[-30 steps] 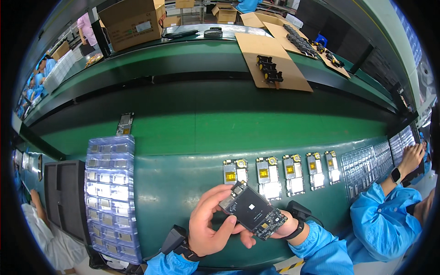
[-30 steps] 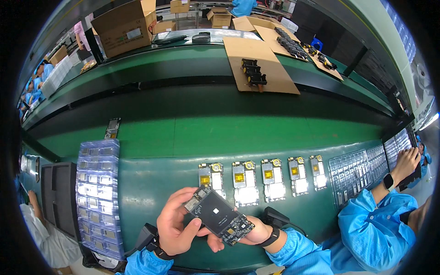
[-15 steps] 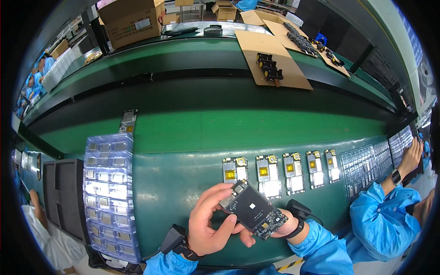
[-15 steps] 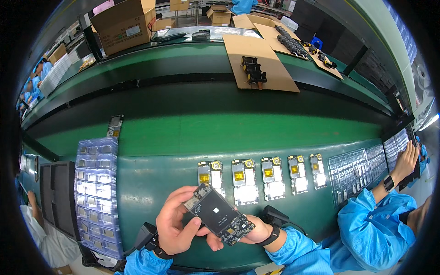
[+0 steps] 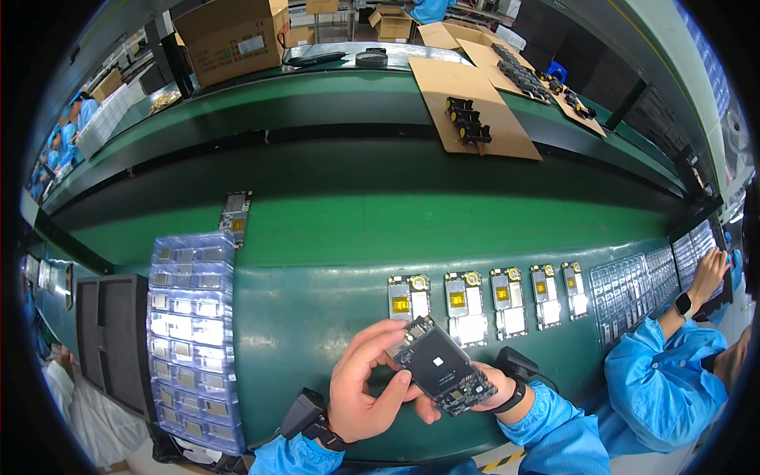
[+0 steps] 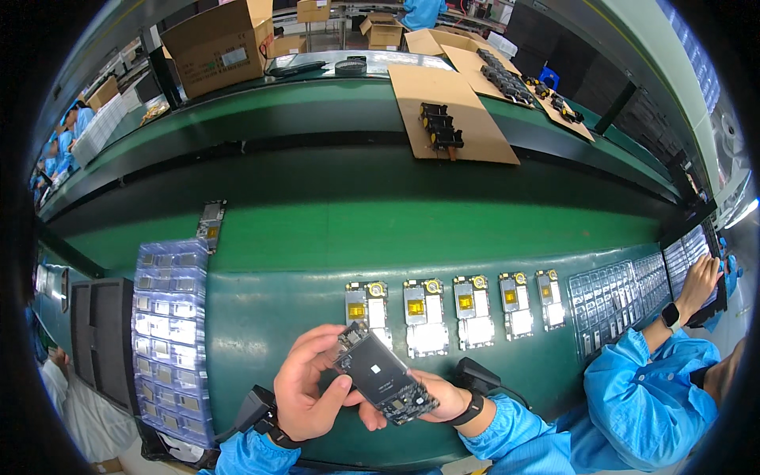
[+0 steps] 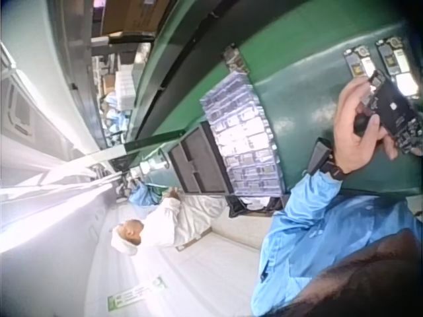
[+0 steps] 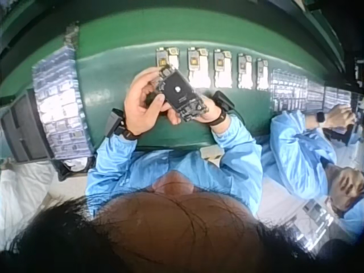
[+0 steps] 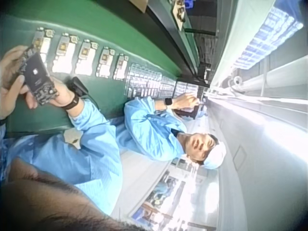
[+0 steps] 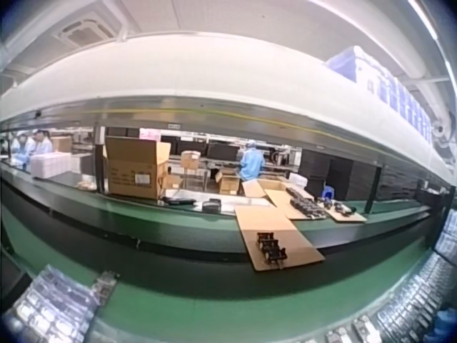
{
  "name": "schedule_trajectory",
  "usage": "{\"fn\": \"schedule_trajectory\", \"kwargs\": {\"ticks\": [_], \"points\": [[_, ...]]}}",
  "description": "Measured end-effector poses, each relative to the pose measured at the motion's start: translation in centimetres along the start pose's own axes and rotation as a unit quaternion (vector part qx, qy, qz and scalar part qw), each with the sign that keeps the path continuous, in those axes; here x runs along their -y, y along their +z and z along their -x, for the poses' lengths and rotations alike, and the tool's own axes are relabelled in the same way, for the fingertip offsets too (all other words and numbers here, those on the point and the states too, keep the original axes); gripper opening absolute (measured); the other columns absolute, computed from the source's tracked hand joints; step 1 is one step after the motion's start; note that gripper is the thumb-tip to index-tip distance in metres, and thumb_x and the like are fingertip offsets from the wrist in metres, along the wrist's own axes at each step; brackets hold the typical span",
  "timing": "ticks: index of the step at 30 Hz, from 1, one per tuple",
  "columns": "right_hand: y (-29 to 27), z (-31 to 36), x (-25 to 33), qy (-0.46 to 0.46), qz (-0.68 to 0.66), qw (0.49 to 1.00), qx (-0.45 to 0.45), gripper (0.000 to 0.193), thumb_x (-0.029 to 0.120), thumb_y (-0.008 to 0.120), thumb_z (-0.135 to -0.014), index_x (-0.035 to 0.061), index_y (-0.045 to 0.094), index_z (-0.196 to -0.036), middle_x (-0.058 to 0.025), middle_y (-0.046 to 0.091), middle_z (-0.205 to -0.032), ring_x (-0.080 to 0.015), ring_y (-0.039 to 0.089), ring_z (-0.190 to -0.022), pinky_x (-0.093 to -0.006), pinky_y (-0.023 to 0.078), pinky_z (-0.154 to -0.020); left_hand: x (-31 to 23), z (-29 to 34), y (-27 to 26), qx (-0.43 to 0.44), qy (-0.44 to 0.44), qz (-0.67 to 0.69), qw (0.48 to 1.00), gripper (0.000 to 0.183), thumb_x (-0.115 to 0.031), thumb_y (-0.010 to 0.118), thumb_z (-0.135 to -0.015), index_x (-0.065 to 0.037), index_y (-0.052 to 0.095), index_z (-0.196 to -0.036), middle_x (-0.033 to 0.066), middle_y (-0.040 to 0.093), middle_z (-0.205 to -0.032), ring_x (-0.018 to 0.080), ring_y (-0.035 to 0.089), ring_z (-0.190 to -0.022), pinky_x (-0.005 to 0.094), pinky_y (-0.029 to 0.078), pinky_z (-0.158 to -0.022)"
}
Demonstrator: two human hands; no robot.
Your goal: Manually assembling and inspecting circuit boards and electronic components on a factory assembly line.
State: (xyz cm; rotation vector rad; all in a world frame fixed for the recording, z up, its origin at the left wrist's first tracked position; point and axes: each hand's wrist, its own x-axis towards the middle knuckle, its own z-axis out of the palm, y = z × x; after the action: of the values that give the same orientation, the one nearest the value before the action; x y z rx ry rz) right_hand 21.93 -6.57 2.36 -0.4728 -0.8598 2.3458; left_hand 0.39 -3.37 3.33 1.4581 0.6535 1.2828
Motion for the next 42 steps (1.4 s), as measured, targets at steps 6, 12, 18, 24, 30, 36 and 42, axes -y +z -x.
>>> {"fn": "schedule_trajectory", "kwargs": {"ticks": [6,12,18,24,30,36,42], "points": [[0.1,-0.1,-0.5,-0.068,0.036,0.990,-0.120,0.024,0.013,0.068,-0.093,0.0007,0.057,-0.111,-0.0025,0.064,-0.100,-0.0065,0.059,-0.088,-0.0216,0.047,-0.075,-0.4,-0.1,0.5,-0.018,-0.041,-0.050,0.998,0.067,0.011,0.057,-0.081,0.001,0.034,-0.144,0.0204,0.046,-0.138,0.0225,0.054,-0.115,0.0331,0.052,-0.085],[0.0,0.0,-0.5,-0.120,0.040,0.976,-0.175,0.021,0.008,0.069,-0.092,0.0028,0.057,-0.108,-0.0016,0.064,-0.101,-0.0063,0.058,-0.092,-0.0229,0.046,-0.079,0.6,0.3,0.5,-0.030,-0.025,-0.020,0.999,0.071,0.011,0.060,-0.080,-0.001,0.035,-0.145,0.0191,0.054,-0.132,0.0248,0.059,-0.114,0.0338,0.053,-0.086],[0.1,0.0,-0.6,-0.139,0.081,0.972,-0.172,0.022,0.006,0.071,-0.091,0.0035,0.057,-0.108,-0.0018,0.064,-0.104,-0.0066,0.057,-0.096,-0.0232,0.044,-0.083,0.3,0.4,0.6,-0.035,-0.045,-0.009,0.998,0.066,0.009,0.059,-0.083,0.000,0.036,-0.144,0.0198,0.058,-0.127,0.0277,0.061,-0.115,0.0361,0.050,-0.095],[0.1,0.0,-0.6,-0.141,0.089,0.971,-0.172,0.023,0.006,0.072,-0.090,0.0034,0.057,-0.108,-0.0018,0.063,-0.104,-0.0063,0.056,-0.096,-0.0230,0.044,-0.083,0.2,0.6,0.7,-0.041,-0.058,-0.006,0.997,0.061,0.007,0.060,-0.084,0.002,0.039,-0.141,0.0202,0.059,-0.126,0.0286,0.060,-0.120,0.0383,0.046,-0.102],[0.3,0.1,-0.5,-0.140,0.091,0.971,-0.169,0.023,0.005,0.072,-0.090,0.0030,0.057,-0.107,-0.0023,0.063,-0.104,-0.0064,0.056,-0.096,-0.0232,0.044,-0.083,0.4,0.7,0.7,-0.039,-0.054,0.000,0.998,0.057,0.008,0.060,-0.084,0.004,0.042,-0.138,0.0195,0.061,-0.124,0.0279,0.061,-0.118,0.0377,0.047,-0.102],[0.2,0.1,-0.5,-0.143,0.100,0.969,-0.172,0.023,0.006,0.072,-0.090,0.0025,0.057,-0.108,-0.0030,0.064,-0.104,-0.0066,0.057,-0.095,-0.0237,0.045,-0.083,0.2,0.5,0.7,-0.035,-0.050,-0.014,0.998,0.056,0.008,0.060,-0.084,0.004,0.043,-0.137,0.0190,0.062,-0.123,0.0274,0.062,-0.117,0.0366,0.047,-0.100],[0.3,0.0,-0.4,-0.152,0.106,0.968,-0.167,0.023,0.005,0.072,-0.090,0.0023,0.057,-0.108,-0.0027,0.064,-0.104,-0.0066,0.058,-0.094,-0.0236,0.046,-0.082,0.1,0.4,0.7,-0.033,-0.036,-0.028,0.998,0.056,0.008,0.060,-0.084,0.003,0.043,-0.137,0.0189,0.061,-0.123,0.0273,0.063,-0.116,0.0357,0.048,-0.098]]}}
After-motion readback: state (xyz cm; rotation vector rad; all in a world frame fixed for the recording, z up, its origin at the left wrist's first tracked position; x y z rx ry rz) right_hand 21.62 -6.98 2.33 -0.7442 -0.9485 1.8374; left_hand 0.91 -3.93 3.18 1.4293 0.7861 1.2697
